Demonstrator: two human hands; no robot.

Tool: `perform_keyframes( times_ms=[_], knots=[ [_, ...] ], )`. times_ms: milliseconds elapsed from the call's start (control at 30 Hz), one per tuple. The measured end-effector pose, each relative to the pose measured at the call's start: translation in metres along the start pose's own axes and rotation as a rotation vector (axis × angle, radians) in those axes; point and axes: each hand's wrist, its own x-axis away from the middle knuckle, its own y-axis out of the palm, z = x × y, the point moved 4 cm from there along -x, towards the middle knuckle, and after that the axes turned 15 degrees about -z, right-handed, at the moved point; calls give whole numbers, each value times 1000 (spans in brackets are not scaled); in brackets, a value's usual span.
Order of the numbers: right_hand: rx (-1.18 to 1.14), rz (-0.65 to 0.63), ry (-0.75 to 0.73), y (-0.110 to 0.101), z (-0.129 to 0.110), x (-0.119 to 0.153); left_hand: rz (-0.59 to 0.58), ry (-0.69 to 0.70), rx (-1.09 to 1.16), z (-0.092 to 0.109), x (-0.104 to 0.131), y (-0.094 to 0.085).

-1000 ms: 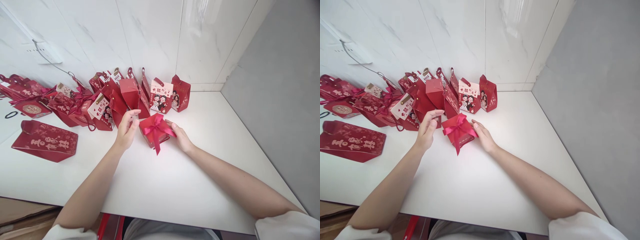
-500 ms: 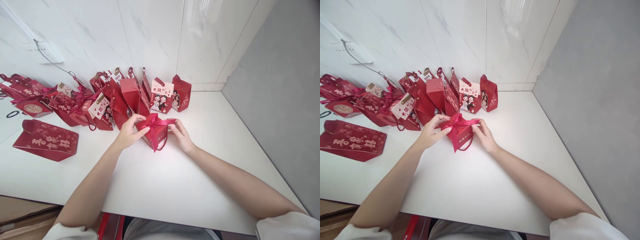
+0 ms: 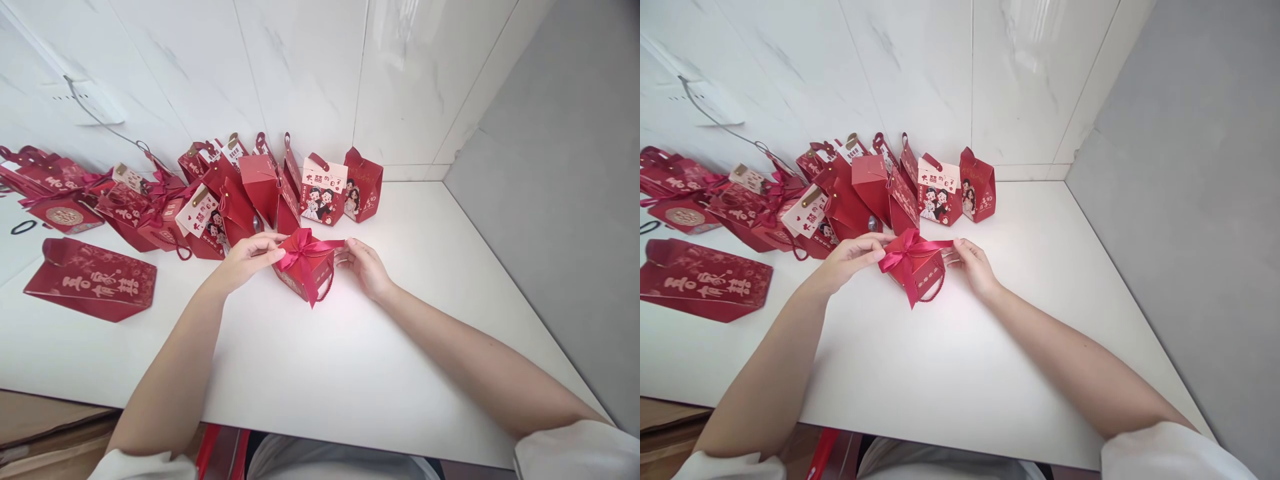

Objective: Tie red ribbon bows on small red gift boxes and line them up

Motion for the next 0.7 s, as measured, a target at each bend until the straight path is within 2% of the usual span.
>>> perform_keyframes(
  times_ms=[100,233,467,567,700],
  knots=[
    [-94,-9,26,-7,-1,-3,18,-32,41,4,2,-1],
    [-159,-68,92,-13,-1,-4,47,8,110,7,3,-2],
    [-121,-208,148,-9,-2,-1,-20,39,37,-2,0,0],
    [-133,-292,201,-4,-2,2,-18,50,58,-6,-1,1],
    [-164,-453,221,3,-3,6,-1,67,192,-9,-5,3]
  ],
)
